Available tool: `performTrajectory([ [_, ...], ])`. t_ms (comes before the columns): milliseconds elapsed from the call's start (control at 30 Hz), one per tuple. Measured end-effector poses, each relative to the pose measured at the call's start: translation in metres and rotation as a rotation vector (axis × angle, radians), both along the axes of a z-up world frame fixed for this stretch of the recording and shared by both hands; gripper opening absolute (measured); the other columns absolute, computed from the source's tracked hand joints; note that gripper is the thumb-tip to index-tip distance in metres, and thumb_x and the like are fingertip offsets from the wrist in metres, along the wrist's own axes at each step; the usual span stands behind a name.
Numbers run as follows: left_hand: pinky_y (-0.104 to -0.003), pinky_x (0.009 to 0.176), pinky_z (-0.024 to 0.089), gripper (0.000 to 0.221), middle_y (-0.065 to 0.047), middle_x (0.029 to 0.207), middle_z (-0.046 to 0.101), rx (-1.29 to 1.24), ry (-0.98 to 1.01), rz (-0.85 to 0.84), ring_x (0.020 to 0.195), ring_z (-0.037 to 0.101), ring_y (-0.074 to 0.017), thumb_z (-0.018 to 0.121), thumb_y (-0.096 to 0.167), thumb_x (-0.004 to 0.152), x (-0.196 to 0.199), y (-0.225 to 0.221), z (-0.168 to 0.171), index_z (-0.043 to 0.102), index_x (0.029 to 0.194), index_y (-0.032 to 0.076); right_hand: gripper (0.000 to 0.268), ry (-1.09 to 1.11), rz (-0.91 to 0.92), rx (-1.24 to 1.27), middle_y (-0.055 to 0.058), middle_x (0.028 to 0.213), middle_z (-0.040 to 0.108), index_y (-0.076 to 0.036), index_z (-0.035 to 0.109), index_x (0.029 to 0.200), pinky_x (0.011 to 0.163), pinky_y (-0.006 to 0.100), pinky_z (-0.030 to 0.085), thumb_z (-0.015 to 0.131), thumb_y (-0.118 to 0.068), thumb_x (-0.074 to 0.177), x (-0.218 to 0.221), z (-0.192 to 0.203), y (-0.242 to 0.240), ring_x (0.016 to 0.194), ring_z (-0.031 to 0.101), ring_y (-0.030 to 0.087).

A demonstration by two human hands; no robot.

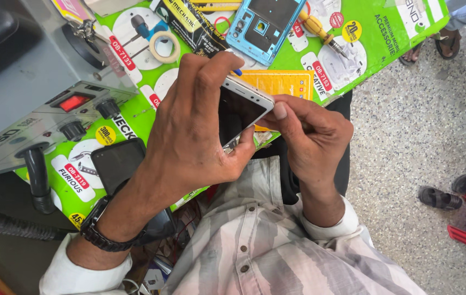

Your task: The person uses a screwdriver to tighten screws on a smartphone battery and then reassembles the device by attaching the back cover. They subsequently inspect the exterior of the phone and handle a second blue smartphone, checking its edges and screen.

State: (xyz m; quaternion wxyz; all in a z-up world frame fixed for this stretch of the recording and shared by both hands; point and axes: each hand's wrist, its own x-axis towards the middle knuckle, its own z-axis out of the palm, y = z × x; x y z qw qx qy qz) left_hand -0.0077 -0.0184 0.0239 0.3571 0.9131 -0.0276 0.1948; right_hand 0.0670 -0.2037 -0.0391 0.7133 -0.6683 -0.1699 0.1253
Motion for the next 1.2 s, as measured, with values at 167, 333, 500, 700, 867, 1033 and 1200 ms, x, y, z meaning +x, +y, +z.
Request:
performTrajectory([
  [167, -0.046, 0.09, 0.051, 0.082, -0.016, 0.119, 0.047, 0.086, 0.01, -0.007, 0.106, 0.059, -0.036, 0.085, 0.01, 0.077, -0.001, 0.003, 0.004, 0.034, 0.141, 0.006, 0.016, -0.093, 0.029, -0.06, 0.012, 0.099, 0.077, 0.007, 0.072, 0.116, 0.081, 0.026, 0.063, 0.066, -0.004, 0.107, -0.007, 0.002, -0.001, 0.089, 0.078, 0.017],
  [333, -0.046, 0.087, 0.051, 0.082, -0.015, 0.119, 0.05, 0.117, -0.008, -0.038, 0.099, 0.061, -0.0343, 0.086, 0.012, 0.075, 0.001, 0.006, 0.003, 0.039, 0.141, 0.008, 0.027, -0.041, 0.154, -0.03, 0.009, 0.108, 0.075, 0.006, 0.065, 0.129, 0.084, 0.024, 0.059, 0.057, -0.012, 0.111, -0.008, -0.001, -0.004, 0.093, 0.073, 0.012],
  [500, -0.042, 0.079, 0.053, 0.078, -0.014, 0.115, 0.052, 0.109, -0.097, -0.067, 0.097, 0.063, -0.0318, 0.087, 0.011, 0.074, 0.004, 0.006, -0.002, 0.042, 0.137, 0.008, 0.03, -0.177, 0.164, -0.116, 0.007, 0.105, 0.074, 0.005, 0.064, 0.131, 0.081, 0.022, 0.058, 0.05, -0.018, 0.116, -0.01, -0.007, -0.007, 0.088, 0.071, 0.009],
  [700, -0.041, 0.076, 0.052, 0.08, -0.013, 0.114, 0.054, 0.142, -0.134, -0.068, 0.094, 0.063, -0.0301, 0.087, 0.014, 0.071, 0.005, 0.003, -0.002, 0.042, 0.136, 0.008, 0.029, -0.131, 0.152, -0.036, 0.011, 0.115, 0.071, 0.006, 0.061, 0.132, 0.088, 0.026, 0.063, 0.048, -0.015, 0.117, -0.018, -0.003, -0.009, 0.098, 0.071, 0.012],
  [867, -0.042, 0.065, 0.049, 0.083, -0.014, 0.107, 0.058, 0.268, -0.052, -0.136, 0.079, 0.06, -0.0291, 0.089, 0.018, 0.064, 0.004, 0.016, 0.007, 0.045, 0.133, 0.004, 0.024, -0.114, 0.262, -0.057, 0.011, 0.11, 0.074, 0.007, 0.064, 0.127, 0.085, 0.026, 0.063, 0.053, -0.008, 0.112, -0.006, 0.008, -0.014, 0.094, 0.074, 0.011],
  [1033, -0.043, 0.075, 0.044, 0.102, -0.009, 0.103, 0.055, 0.386, 0.037, -0.284, 0.087, 0.059, -0.0266, 0.086, 0.019, 0.06, 0.002, 0.018, 0.007, 0.039, 0.151, 0.008, 0.014, -0.156, 0.352, -0.225, 0.005, 0.081, 0.075, 0.003, 0.076, 0.107, 0.063, 0.02, 0.052, 0.071, -0.005, 0.097, 0.007, 0.017, -0.025, 0.07, 0.065, 0.004],
  [1200, -0.041, 0.075, 0.041, 0.107, -0.005, 0.099, 0.055, 0.416, 0.096, -0.335, 0.085, 0.057, -0.0237, 0.082, 0.014, 0.061, 0.003, 0.012, -0.004, 0.035, 0.157, 0.011, 0.009, -0.212, 0.277, -0.28, 0.003, 0.072, 0.07, 0.002, 0.077, 0.097, 0.058, 0.021, 0.049, 0.077, -0.006, 0.094, 0.006, 0.008, -0.022, 0.065, 0.061, 0.003],
])
